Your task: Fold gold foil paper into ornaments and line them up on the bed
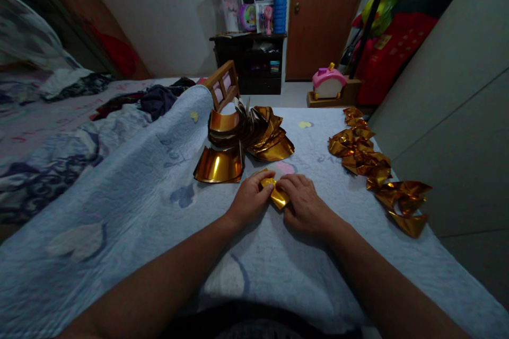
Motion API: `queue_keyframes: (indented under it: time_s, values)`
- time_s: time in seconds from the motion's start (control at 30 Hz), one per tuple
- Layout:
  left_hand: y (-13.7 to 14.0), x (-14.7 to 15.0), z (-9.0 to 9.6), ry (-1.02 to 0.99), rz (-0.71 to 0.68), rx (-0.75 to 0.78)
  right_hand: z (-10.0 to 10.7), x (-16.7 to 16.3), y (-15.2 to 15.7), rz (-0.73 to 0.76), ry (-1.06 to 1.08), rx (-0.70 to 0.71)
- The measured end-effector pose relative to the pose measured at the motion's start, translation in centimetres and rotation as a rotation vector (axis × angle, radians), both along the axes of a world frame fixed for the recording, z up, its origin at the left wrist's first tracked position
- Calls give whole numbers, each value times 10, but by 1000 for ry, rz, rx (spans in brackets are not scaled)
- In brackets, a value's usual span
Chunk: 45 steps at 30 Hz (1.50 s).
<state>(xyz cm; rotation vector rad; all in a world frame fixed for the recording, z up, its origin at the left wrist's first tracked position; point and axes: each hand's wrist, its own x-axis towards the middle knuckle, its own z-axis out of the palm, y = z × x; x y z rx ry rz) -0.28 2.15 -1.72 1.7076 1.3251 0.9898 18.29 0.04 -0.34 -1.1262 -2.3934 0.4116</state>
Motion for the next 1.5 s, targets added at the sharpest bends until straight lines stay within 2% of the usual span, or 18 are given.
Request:
queue_keyframes:
  time_s: [0.27,0.53,0.67,0.8,0.87,0.97,1.03,1.13,1.23,1.5]
  values:
    - [-2,1,5,137,-1,48,2,-1,3,56,-20,-31]
    - [-6,-2,-2,494,-61,242,1,0,4,72,2,-24]
    - [-12,-3,-2,557,-33,322,1,-1,3,58,-8,-28]
    - [-19,-1,7,605,30,413,-2,0,3,27,-21,-18]
    - [-21,-1,11,602,8,395,-4,1,4,10,-27,-15]
    - [-20,-3,12,485,-176,286,-7,2,5,-4,-42,-19]
    - [-18,-5,11,386,-251,222,-8,2,5,-1,-37,-27]
    - [-17,-8,12,322,-288,181,-7,3,6,4,-17,-52]
    - [-16,-10,14,341,-317,182,-7,4,7,-3,5,-83]
    - [-10,-12,13,282,-339,134,-10,8,9,-13,63,-150]
